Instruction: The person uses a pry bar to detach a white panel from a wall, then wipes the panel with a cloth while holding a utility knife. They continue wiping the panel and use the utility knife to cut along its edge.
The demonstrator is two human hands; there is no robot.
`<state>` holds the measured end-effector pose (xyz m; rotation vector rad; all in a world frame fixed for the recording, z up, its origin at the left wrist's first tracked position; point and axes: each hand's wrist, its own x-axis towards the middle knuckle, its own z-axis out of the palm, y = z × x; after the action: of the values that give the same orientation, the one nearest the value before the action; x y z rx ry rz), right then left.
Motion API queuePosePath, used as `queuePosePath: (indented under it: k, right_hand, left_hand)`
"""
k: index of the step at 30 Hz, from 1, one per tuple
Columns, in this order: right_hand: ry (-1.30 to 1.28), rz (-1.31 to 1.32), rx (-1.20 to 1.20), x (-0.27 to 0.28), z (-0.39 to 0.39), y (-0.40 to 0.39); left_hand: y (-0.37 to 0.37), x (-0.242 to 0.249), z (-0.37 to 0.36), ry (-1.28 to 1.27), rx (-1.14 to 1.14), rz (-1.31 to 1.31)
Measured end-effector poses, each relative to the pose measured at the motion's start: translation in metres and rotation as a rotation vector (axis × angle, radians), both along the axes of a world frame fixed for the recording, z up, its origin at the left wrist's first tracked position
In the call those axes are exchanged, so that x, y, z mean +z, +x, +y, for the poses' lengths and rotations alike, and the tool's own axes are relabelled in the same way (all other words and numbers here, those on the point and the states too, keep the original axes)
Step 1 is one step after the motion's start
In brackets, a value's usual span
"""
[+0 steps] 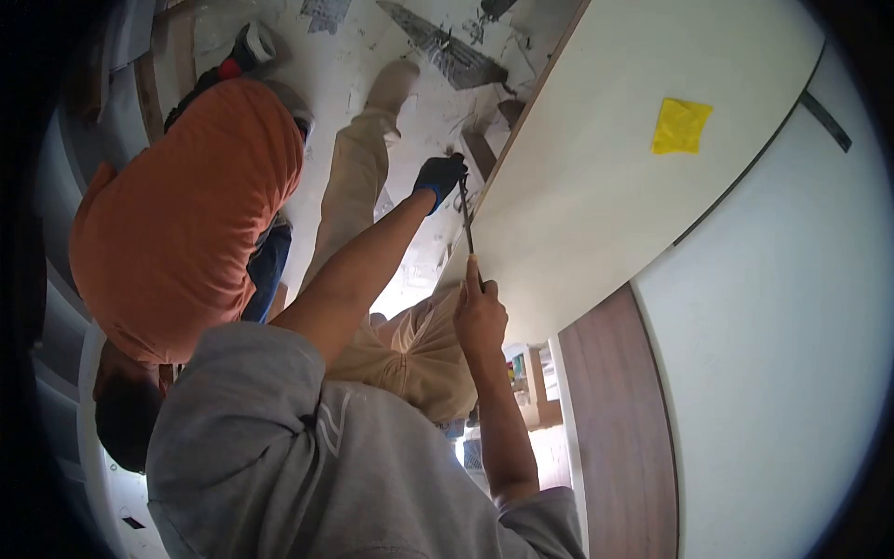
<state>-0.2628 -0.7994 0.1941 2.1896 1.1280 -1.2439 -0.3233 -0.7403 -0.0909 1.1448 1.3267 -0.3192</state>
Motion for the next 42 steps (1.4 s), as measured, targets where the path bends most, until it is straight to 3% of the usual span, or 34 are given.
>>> queuePosePath:
  k: [1, 2, 5, 6, 9, 10, 11, 14, 18, 20, 23, 26, 28, 32, 35, 37, 39, 40, 42]
  right_hand:
    - [0.006, -0.001, -0.003, -0.002, 0.001, 0.0]
    - [0.027, -0.013, -0.007, 0.012, -0.003, 0.003]
    - [0.03, -0.01, -0.05, 0.06, 0.024, 0.016]
    - [0.031, 0.01, -0.085, 0.072, 0.019, 0.02]
    - [0.089, 0.064, -0.095, 0.048, -0.012, 0.011]
    - [-0.045, 0.027, -0.063, 0.032, -0.014, 0.002]
    - [-0.035, 0.028, -0.052, 0.023, -0.015, 0.0]
    - [0.051, -0.004, -0.032, 0.013, -0.003, 0.009]
    - [0.255, -0.112, -0.044, 0.079, 0.089, 0.044]
    - [0.257, -0.117, -0.048, 0.094, 0.112, 0.061]
    - [0.206, -0.107, 0.023, 0.048, 0.093, 0.047]
    - [0.051, -0.137, 0.014, 0.012, 0.094, 0.026]
    - [0.123, -0.145, 0.02, 0.012, 0.1, 0.031]
    - [0.301, -0.137, -0.035, 0.065, 0.117, 0.057]
    - [0.3, -0.188, 0.075, 0.025, 0.108, 0.049]
    - [0.112, -0.187, 0.044, 0.007, 0.13, 0.035]
    - [0.264, -0.202, 0.108, 0.01, 0.134, 0.049]
    - [0.346, -0.206, 0.085, 0.019, 0.14, 0.059]
    - [0.464, -0.195, -0.002, 0.057, 0.161, 0.072]
  left_hand:
    - [0.002, -0.002, 0.002, -0.037, 0.023, 0.015]
    - [0.007, -0.002, 0.0, -0.193, 0.2, 0.008]
    - [0.014, 0.051, 0.021, -0.082, 0.296, -0.202]
    - [0.013, 0.095, 0.049, -0.001, 0.077, -0.15]
    - [0.006, 0.066, 0.014, -0.077, -0.041, 0.005]
    - [-0.007, 0.019, -0.033, -0.069, 0.221, -0.122]
    - [-0.009, 0.011, -0.024, -0.373, 0.218, 0.086]
    - [0.005, 0.014, 0.003, -0.32, 0.385, -0.051]
    - [0.056, 0.102, 0.117, -0.081, 0.576, -0.306]
    - [0.075, 0.081, 0.126, -0.034, 0.561, -0.304]
    - [0.064, 0.075, 0.127, -0.166, 0.647, -0.273]
    - [0.059, -0.021, 0.067, -0.305, 0.784, -0.343]
    - [0.059, 0.0, 0.084, -0.461, 0.868, -0.326]
    - [0.079, 0.104, 0.167, 0.01, 0.528, -0.263]
    - [0.096, 0.057, 0.144, 0.341, 0.603, -0.343]
    - [0.096, 0.005, 0.122, -0.056, 0.752, -0.341]
    - [0.097, -0.014, 0.13, -0.34, 0.934, -0.406]
    - [0.101, 0.061, 0.175, -0.38, 0.975, -0.326]
    - [0.115, 0.099, 0.219, -0.018, 0.703, -0.305]
